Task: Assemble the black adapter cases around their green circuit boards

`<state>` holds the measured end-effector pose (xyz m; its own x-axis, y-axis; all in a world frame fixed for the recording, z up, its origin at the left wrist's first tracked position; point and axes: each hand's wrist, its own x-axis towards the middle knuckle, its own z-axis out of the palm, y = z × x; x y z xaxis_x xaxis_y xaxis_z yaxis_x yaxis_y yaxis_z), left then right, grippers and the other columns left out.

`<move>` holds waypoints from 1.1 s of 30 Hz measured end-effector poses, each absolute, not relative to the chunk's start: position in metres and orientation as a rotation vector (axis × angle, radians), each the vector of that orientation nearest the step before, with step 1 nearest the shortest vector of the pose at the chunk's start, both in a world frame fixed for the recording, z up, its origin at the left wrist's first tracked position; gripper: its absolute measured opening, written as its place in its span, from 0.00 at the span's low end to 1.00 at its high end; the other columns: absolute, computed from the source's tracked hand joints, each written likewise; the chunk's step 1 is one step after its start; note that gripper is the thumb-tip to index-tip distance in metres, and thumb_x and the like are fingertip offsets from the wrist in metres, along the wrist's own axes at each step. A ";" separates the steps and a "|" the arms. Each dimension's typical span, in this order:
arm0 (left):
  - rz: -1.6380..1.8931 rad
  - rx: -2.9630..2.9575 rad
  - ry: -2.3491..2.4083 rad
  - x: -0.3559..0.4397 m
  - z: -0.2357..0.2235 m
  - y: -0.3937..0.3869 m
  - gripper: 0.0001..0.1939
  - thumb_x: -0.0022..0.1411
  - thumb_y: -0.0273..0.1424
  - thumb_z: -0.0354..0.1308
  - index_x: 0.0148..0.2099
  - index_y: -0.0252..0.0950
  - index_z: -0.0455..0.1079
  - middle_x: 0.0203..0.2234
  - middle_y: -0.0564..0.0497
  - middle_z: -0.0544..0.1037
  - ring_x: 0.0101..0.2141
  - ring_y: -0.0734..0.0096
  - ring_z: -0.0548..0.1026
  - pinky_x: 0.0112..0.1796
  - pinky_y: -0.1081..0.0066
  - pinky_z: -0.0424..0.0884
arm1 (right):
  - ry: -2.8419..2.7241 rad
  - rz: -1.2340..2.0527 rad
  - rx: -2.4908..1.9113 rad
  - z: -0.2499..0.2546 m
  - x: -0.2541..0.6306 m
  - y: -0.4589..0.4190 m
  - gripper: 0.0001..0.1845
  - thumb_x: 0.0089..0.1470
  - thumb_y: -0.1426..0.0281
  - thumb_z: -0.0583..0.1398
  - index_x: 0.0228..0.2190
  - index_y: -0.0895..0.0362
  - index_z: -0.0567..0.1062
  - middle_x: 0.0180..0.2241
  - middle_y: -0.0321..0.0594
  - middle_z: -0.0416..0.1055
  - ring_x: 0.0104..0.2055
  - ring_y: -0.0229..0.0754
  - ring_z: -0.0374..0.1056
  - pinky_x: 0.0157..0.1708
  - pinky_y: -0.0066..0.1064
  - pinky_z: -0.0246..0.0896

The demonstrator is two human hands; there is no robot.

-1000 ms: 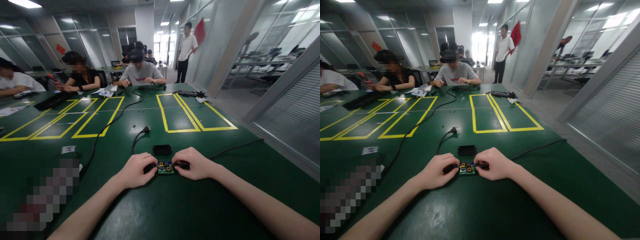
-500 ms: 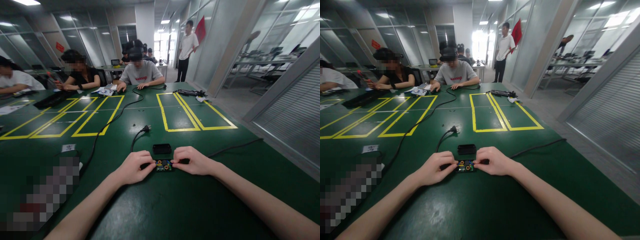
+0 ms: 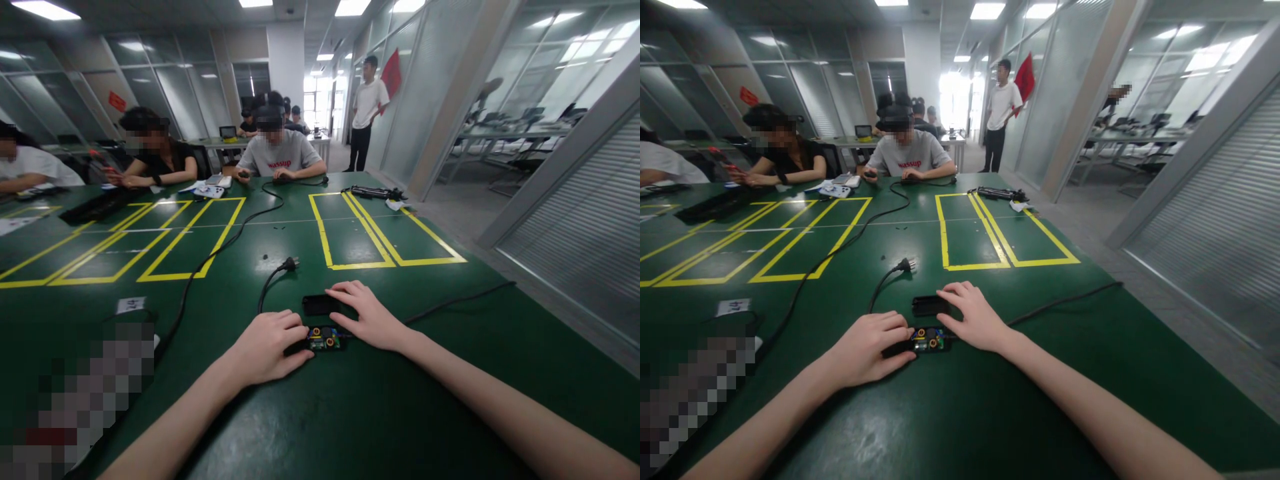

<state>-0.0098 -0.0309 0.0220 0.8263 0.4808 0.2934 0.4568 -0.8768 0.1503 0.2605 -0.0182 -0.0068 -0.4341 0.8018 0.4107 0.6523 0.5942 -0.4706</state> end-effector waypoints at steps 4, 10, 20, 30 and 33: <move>0.644 2.817 0.788 -0.008 0.018 -0.029 0.12 0.66 0.40 0.63 0.43 0.36 0.72 0.34 0.49 0.79 0.35 0.64 0.77 0.34 0.69 0.72 | -2.125 0.672 -1.171 -0.004 0.261 -0.018 0.18 0.55 0.72 0.66 0.48 0.55 0.76 0.41 0.42 0.77 0.42 0.45 0.72 0.45 0.40 0.71; 0.731 2.650 0.995 -0.006 0.013 -0.026 0.39 0.50 0.46 0.74 0.60 0.38 0.65 0.53 0.41 0.76 0.49 0.52 0.78 0.48 0.57 0.77 | -1.862 1.082 -1.109 0.005 0.260 -0.023 0.10 0.54 0.68 0.66 0.39 0.56 0.76 0.35 0.37 0.77 0.32 0.39 0.71 0.36 0.34 0.70; 0.636 2.503 0.876 -0.005 0.013 -0.027 0.34 0.55 0.35 0.72 0.62 0.40 0.66 0.48 0.46 0.79 0.47 0.57 0.78 0.49 0.60 0.75 | -2.013 1.019 -0.913 0.010 0.264 -0.030 0.07 0.53 0.73 0.65 0.37 0.56 0.77 0.38 0.39 0.75 0.36 0.40 0.74 0.39 0.34 0.73; 0.701 2.354 0.789 -0.002 0.013 -0.030 0.17 0.57 0.30 0.71 0.48 0.38 0.74 0.45 0.47 0.78 0.43 0.64 0.78 0.45 0.68 0.76 | -2.168 0.901 -0.753 0.010 0.264 -0.033 0.14 0.46 0.76 0.70 0.34 0.55 0.73 0.44 0.42 0.75 0.43 0.43 0.73 0.45 0.36 0.68; 0.719 2.365 0.771 -0.002 0.011 -0.030 0.17 0.58 0.30 0.70 0.49 0.38 0.74 0.46 0.46 0.79 0.46 0.62 0.78 0.47 0.65 0.76 | -2.186 0.886 -0.745 0.009 0.264 -0.033 0.15 0.45 0.76 0.69 0.35 0.55 0.73 0.44 0.42 0.75 0.44 0.44 0.74 0.49 0.38 0.67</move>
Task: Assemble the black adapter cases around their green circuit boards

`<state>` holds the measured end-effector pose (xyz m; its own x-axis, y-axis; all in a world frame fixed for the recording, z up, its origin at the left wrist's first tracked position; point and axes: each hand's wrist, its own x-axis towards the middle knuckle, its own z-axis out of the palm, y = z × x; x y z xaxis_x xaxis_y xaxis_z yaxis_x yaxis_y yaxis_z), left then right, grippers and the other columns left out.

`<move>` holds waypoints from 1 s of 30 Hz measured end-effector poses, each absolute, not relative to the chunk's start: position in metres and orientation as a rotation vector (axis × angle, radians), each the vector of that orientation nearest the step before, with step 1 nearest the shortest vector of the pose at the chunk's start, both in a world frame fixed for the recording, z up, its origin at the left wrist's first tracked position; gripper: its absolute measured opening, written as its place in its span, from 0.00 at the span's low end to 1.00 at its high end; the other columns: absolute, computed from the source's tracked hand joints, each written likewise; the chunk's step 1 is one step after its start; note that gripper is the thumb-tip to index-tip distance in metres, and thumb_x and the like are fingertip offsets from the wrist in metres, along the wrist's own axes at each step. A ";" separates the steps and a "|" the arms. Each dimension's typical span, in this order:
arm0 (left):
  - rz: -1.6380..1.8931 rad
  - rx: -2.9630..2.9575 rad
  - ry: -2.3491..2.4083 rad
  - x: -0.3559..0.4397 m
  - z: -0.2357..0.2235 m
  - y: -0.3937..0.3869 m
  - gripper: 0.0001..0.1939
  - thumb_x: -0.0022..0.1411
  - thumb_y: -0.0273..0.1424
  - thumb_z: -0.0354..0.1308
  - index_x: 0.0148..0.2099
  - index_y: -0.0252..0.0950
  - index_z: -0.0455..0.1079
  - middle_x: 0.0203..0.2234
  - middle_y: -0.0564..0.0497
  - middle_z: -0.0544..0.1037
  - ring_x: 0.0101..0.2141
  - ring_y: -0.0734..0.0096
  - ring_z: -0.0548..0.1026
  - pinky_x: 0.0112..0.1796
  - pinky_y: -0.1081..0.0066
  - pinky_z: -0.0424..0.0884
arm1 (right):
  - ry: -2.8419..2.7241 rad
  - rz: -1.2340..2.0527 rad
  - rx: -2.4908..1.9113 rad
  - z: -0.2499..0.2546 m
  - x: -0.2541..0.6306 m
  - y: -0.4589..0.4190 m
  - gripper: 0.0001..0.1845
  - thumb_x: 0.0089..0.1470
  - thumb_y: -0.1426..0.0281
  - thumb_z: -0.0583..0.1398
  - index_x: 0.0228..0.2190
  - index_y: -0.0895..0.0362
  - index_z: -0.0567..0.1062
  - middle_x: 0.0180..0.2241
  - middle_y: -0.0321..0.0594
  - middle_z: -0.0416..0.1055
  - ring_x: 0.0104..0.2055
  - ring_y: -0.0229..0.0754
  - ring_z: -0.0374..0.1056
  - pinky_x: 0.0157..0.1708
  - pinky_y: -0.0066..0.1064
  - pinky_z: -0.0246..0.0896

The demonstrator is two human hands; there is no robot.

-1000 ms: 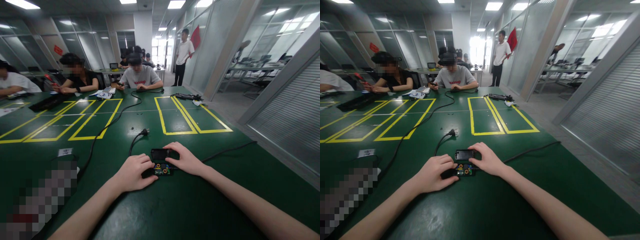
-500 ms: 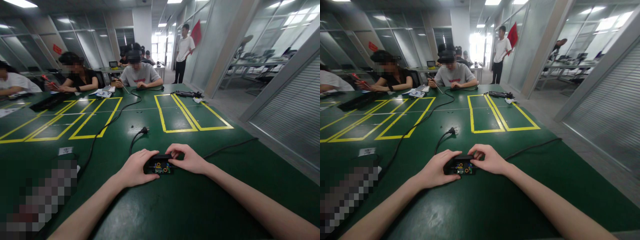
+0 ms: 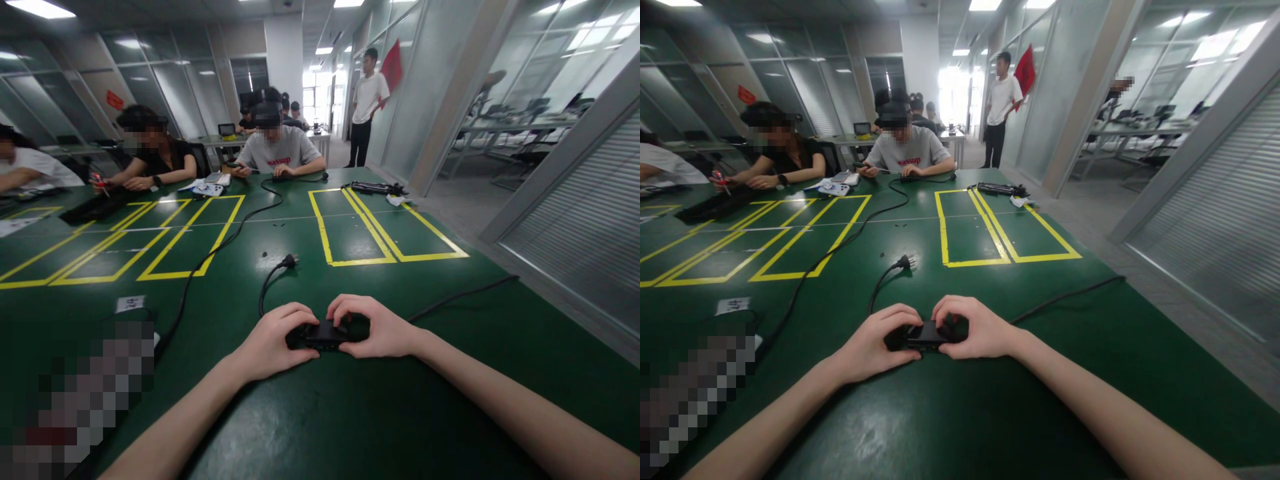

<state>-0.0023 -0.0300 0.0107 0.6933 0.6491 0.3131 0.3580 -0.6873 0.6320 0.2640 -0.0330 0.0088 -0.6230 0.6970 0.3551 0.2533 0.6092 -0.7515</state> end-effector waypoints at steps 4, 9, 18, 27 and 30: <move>0.759 2.373 0.731 -0.002 0.008 -0.030 0.17 0.60 0.28 0.69 0.51 0.38 0.74 0.46 0.46 0.79 0.47 0.63 0.78 0.49 0.64 0.76 | -2.208 0.873 -0.768 0.010 0.264 -0.034 0.19 0.43 0.77 0.68 0.39 0.54 0.74 0.45 0.43 0.76 0.47 0.47 0.73 0.50 0.40 0.66; 0.738 2.390 0.738 -0.002 0.010 -0.030 0.16 0.60 0.29 0.69 0.50 0.38 0.74 0.44 0.47 0.80 0.45 0.63 0.78 0.47 0.64 0.76 | -2.248 0.841 -0.744 0.009 0.265 -0.035 0.18 0.44 0.76 0.68 0.39 0.53 0.75 0.44 0.43 0.78 0.47 0.47 0.73 0.50 0.41 0.67; 0.716 2.425 0.775 -0.002 0.012 -0.031 0.14 0.60 0.30 0.69 0.47 0.38 0.73 0.41 0.49 0.81 0.42 0.64 0.78 0.43 0.66 0.74 | -2.302 0.732 -0.628 0.012 0.262 -0.035 0.18 0.47 0.76 0.68 0.41 0.54 0.75 0.42 0.43 0.78 0.44 0.45 0.73 0.47 0.39 0.67; 0.614 2.650 0.850 0.002 0.016 -0.031 0.14 0.63 0.37 0.66 0.47 0.36 0.69 0.40 0.46 0.80 0.39 0.59 0.77 0.40 0.63 0.73 | -2.544 0.379 -0.719 0.007 0.253 -0.034 0.26 0.49 0.74 0.65 0.51 0.60 0.73 0.43 0.50 0.77 0.44 0.50 0.72 0.45 0.41 0.70; 0.588 2.712 0.880 0.003 0.014 -0.030 0.12 0.65 0.38 0.63 0.45 0.37 0.69 0.38 0.47 0.79 0.38 0.60 0.77 0.40 0.63 0.72 | -2.617 0.236 -0.701 0.004 0.252 -0.032 0.20 0.58 0.72 0.61 0.53 0.62 0.72 0.43 0.53 0.77 0.43 0.51 0.73 0.45 0.43 0.70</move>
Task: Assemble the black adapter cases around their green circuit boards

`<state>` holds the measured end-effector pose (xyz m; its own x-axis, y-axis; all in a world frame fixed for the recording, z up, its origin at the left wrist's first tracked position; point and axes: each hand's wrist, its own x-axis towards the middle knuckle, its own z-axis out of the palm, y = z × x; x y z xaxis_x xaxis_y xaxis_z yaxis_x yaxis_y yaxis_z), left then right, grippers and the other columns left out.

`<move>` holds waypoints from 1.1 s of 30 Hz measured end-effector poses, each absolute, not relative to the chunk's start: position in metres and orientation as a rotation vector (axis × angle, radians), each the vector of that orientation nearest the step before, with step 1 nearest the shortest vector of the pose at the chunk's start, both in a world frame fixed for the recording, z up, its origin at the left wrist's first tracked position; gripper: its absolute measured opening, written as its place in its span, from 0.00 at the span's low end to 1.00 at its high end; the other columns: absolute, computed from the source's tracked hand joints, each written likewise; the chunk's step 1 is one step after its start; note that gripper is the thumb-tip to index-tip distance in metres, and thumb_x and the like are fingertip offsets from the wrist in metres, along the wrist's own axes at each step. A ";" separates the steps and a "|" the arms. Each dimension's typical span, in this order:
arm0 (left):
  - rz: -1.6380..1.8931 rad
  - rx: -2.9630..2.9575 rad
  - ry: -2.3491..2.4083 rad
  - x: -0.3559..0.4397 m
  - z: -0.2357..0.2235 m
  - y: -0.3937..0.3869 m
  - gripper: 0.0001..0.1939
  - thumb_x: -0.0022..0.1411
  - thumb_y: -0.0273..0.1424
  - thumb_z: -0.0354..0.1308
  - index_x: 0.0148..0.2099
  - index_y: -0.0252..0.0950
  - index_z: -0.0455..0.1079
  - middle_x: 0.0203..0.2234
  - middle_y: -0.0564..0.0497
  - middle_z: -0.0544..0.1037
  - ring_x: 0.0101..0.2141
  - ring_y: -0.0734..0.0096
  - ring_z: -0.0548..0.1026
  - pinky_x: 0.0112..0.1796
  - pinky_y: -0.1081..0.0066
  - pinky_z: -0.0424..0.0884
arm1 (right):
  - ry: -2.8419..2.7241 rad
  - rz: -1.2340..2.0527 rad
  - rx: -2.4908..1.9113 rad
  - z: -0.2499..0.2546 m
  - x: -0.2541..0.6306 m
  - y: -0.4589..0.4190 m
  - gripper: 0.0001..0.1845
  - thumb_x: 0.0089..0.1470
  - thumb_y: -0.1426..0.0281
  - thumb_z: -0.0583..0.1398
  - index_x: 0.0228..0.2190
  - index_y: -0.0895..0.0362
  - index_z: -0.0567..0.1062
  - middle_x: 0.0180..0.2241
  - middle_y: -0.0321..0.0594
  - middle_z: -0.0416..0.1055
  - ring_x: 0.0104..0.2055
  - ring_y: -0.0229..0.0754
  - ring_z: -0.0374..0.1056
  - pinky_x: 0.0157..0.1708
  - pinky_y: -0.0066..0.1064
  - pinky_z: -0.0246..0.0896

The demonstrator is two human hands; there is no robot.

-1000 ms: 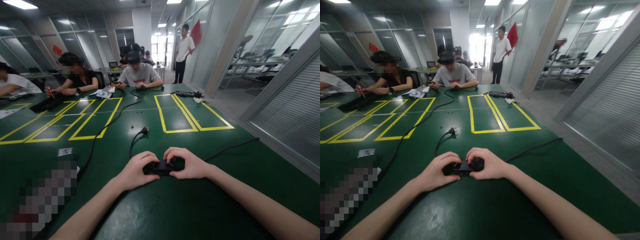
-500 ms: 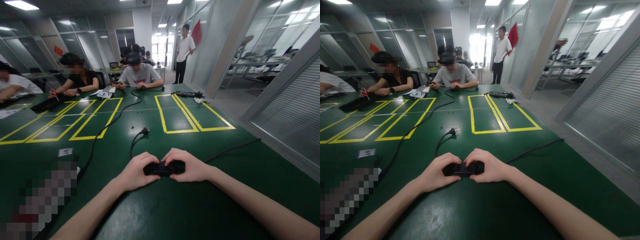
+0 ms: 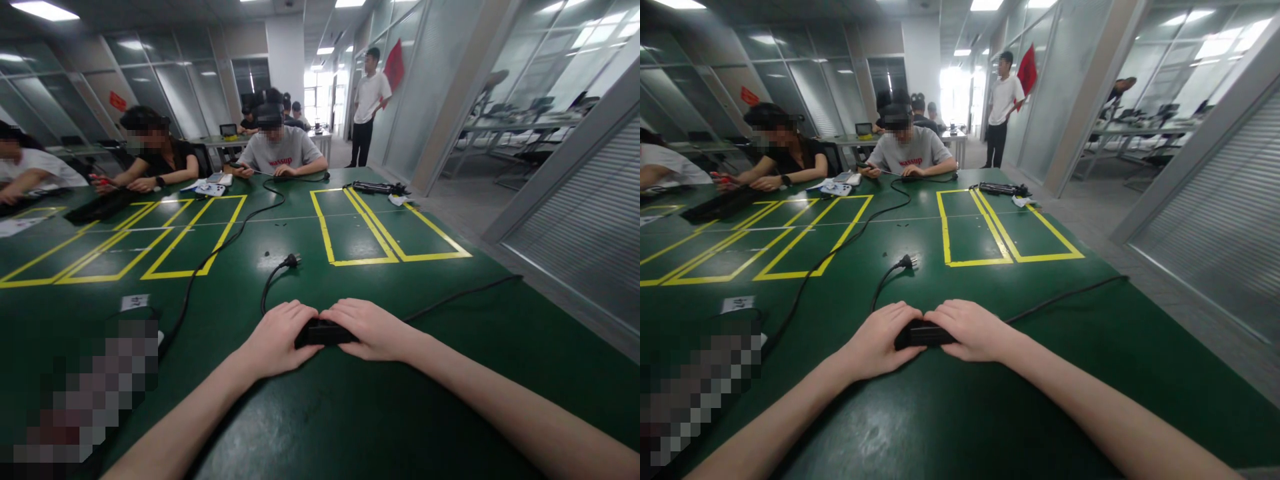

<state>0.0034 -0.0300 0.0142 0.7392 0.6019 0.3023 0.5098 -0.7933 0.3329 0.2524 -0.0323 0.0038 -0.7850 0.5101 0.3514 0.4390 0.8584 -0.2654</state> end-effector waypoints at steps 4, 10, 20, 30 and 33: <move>0.536 2.801 0.851 0.002 0.016 -0.028 0.11 0.72 0.40 0.56 0.43 0.36 0.70 0.34 0.47 0.78 0.36 0.62 0.76 0.38 0.65 0.70 | -2.639 0.175 -0.753 0.005 0.255 -0.033 0.16 0.68 0.64 0.57 0.51 0.60 0.73 0.42 0.54 0.79 0.42 0.52 0.75 0.43 0.43 0.69; 0.523 2.860 0.820 0.001 0.019 -0.028 0.14 0.74 0.40 0.53 0.47 0.35 0.71 0.36 0.46 0.80 0.37 0.61 0.77 0.39 0.65 0.70 | -2.659 0.091 -0.810 0.012 0.254 -0.037 0.18 0.69 0.60 0.55 0.48 0.61 0.76 0.39 0.53 0.80 0.37 0.50 0.76 0.39 0.39 0.68; 0.600 2.844 0.810 0.004 0.018 -0.029 0.15 0.72 0.41 0.55 0.51 0.35 0.72 0.40 0.44 0.82 0.39 0.60 0.80 0.41 0.63 0.74 | -2.618 0.079 -0.809 0.010 0.255 -0.037 0.19 0.69 0.59 0.55 0.48 0.60 0.76 0.36 0.50 0.80 0.35 0.48 0.75 0.38 0.37 0.67; 0.633 2.839 0.835 0.006 0.017 -0.029 0.15 0.71 0.40 0.57 0.53 0.35 0.71 0.42 0.44 0.82 0.41 0.59 0.80 0.42 0.64 0.74 | -2.601 0.165 -0.762 0.012 0.259 -0.036 0.17 0.68 0.61 0.55 0.49 0.59 0.75 0.39 0.49 0.81 0.36 0.48 0.77 0.37 0.37 0.66; 0.610 2.851 0.841 0.006 0.017 -0.030 0.13 0.71 0.36 0.57 0.53 0.36 0.71 0.41 0.45 0.82 0.41 0.61 0.80 0.42 0.64 0.73 | -2.537 0.345 -0.805 0.016 0.259 -0.038 0.19 0.64 0.59 0.60 0.50 0.58 0.74 0.40 0.48 0.80 0.37 0.47 0.76 0.37 0.36 0.65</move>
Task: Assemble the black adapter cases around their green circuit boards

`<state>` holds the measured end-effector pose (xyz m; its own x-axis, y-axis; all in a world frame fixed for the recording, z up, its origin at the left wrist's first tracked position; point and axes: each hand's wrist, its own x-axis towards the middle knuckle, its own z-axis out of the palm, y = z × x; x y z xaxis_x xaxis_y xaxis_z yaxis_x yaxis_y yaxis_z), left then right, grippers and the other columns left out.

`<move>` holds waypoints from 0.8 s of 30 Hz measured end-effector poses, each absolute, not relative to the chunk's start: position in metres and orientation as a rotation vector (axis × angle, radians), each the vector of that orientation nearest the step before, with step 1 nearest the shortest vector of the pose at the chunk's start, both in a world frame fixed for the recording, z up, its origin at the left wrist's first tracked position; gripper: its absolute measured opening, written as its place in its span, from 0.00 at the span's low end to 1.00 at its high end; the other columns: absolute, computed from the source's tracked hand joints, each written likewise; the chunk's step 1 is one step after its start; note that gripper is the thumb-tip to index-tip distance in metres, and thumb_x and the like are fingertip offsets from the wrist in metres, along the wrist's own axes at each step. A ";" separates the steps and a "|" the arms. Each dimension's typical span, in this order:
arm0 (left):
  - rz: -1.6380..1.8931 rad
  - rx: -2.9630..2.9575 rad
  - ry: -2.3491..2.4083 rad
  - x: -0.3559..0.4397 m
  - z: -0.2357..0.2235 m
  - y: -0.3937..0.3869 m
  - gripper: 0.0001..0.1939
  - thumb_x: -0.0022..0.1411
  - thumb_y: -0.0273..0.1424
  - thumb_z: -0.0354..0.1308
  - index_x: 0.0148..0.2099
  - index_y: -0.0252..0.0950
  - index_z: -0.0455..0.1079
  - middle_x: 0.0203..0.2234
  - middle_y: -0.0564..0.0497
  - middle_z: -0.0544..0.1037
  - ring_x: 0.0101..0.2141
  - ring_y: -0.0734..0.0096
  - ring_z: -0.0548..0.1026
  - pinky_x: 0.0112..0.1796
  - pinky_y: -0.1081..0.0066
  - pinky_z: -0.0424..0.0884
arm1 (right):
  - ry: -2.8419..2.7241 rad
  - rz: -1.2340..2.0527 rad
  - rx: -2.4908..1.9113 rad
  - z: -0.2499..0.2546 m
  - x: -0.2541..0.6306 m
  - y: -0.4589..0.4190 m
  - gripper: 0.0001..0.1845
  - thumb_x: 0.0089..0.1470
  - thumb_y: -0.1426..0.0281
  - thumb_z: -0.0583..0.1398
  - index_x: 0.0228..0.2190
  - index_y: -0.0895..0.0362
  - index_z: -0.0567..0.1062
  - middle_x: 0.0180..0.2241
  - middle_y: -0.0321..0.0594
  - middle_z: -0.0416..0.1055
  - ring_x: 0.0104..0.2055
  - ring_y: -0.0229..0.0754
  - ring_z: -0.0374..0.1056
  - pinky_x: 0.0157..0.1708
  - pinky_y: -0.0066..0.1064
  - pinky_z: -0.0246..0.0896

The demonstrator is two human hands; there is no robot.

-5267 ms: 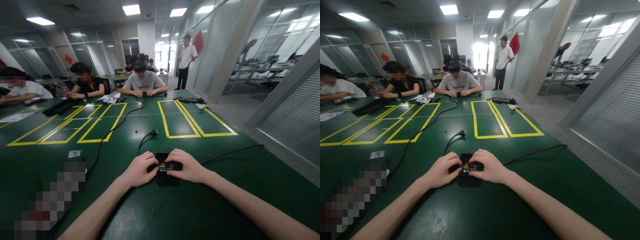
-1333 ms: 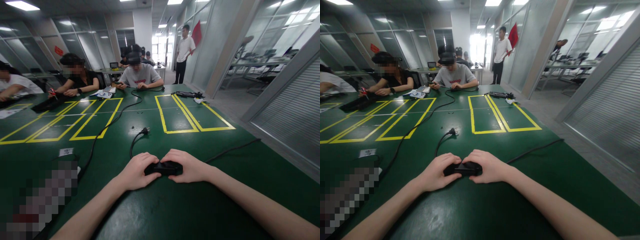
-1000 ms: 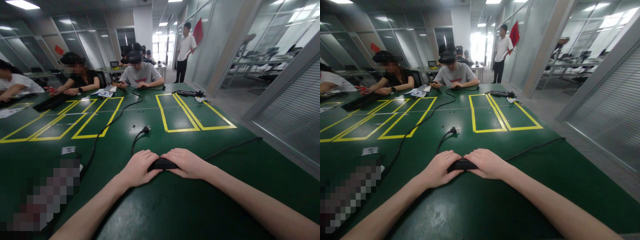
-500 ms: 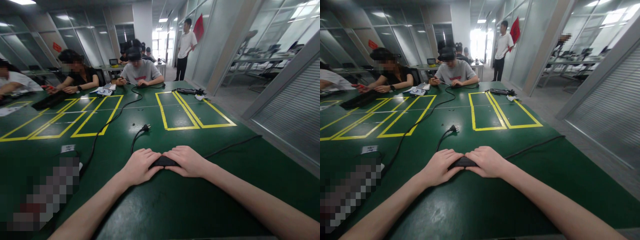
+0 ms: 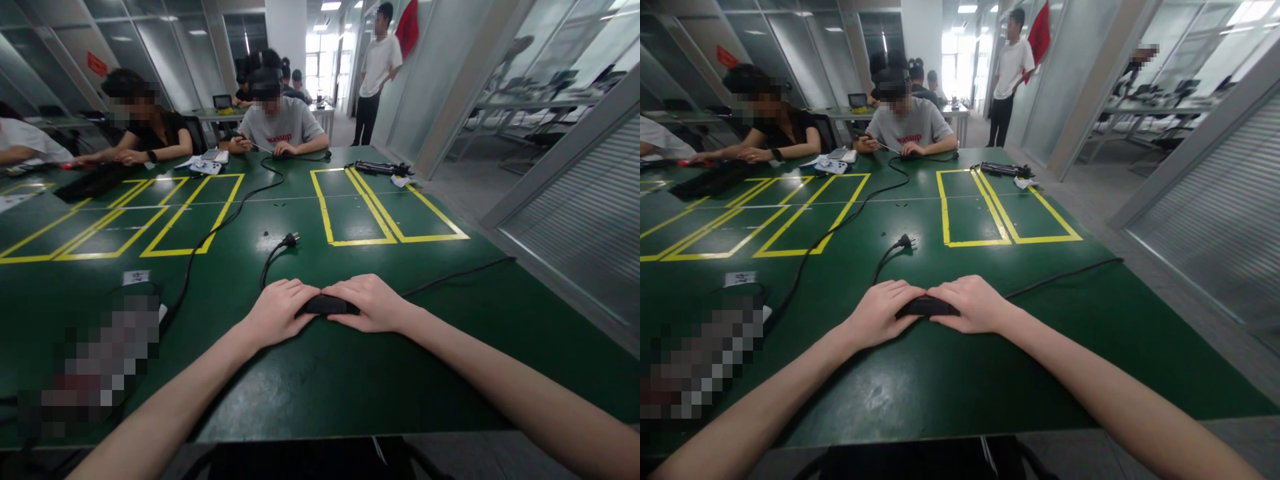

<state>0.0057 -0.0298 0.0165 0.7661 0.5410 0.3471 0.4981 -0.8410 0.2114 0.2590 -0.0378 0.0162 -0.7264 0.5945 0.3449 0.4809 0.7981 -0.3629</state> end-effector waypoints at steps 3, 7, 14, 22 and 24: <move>0.588 2.861 0.812 0.007 0.014 -0.031 0.11 0.71 0.33 0.56 0.52 0.36 0.72 0.41 0.46 0.82 0.41 0.63 0.80 0.42 0.65 0.72 | -2.387 0.799 -0.891 0.021 0.259 -0.040 0.19 0.60 0.58 0.64 0.48 0.56 0.72 0.37 0.41 0.77 0.33 0.41 0.72 0.33 0.31 0.64; 0.619 2.861 0.776 0.007 0.009 -0.031 0.11 0.70 0.33 0.56 0.51 0.36 0.73 0.39 0.47 0.82 0.40 0.64 0.80 0.42 0.67 0.72 | -2.137 1.298 -0.984 0.023 0.258 -0.043 0.17 0.58 0.57 0.66 0.41 0.56 0.72 0.26 0.29 0.68 0.24 0.33 0.60 0.25 0.25 0.54; 0.890 2.867 0.744 0.001 0.011 -0.028 0.23 0.70 0.34 0.59 0.65 0.37 0.65 0.55 0.40 0.78 0.54 0.57 0.77 0.55 0.57 0.73 | -1.734 1.618 -1.019 0.019 0.259 -0.035 0.25 0.49 0.50 0.70 0.34 0.56 0.70 0.24 0.28 0.68 0.16 0.28 0.56 0.15 0.23 0.49; 0.960 2.812 0.752 -0.001 0.010 -0.030 0.20 0.71 0.30 0.56 0.64 0.39 0.68 0.62 0.41 0.73 0.60 0.57 0.73 0.60 0.52 0.70 | -1.022 1.222 -1.050 0.047 0.327 0.018 0.18 0.50 0.54 0.67 0.33 0.55 0.73 0.33 0.39 0.80 0.15 0.28 0.50 0.11 0.24 0.48; 0.788 2.739 0.735 -0.001 0.006 -0.028 0.15 0.70 0.32 0.58 0.57 0.39 0.73 0.55 0.44 0.79 0.54 0.60 0.77 0.56 0.56 0.74 | -0.891 1.058 -1.081 0.053 0.354 0.033 0.17 0.51 0.55 0.66 0.34 0.54 0.73 0.31 0.38 0.79 0.14 0.28 0.48 0.10 0.23 0.49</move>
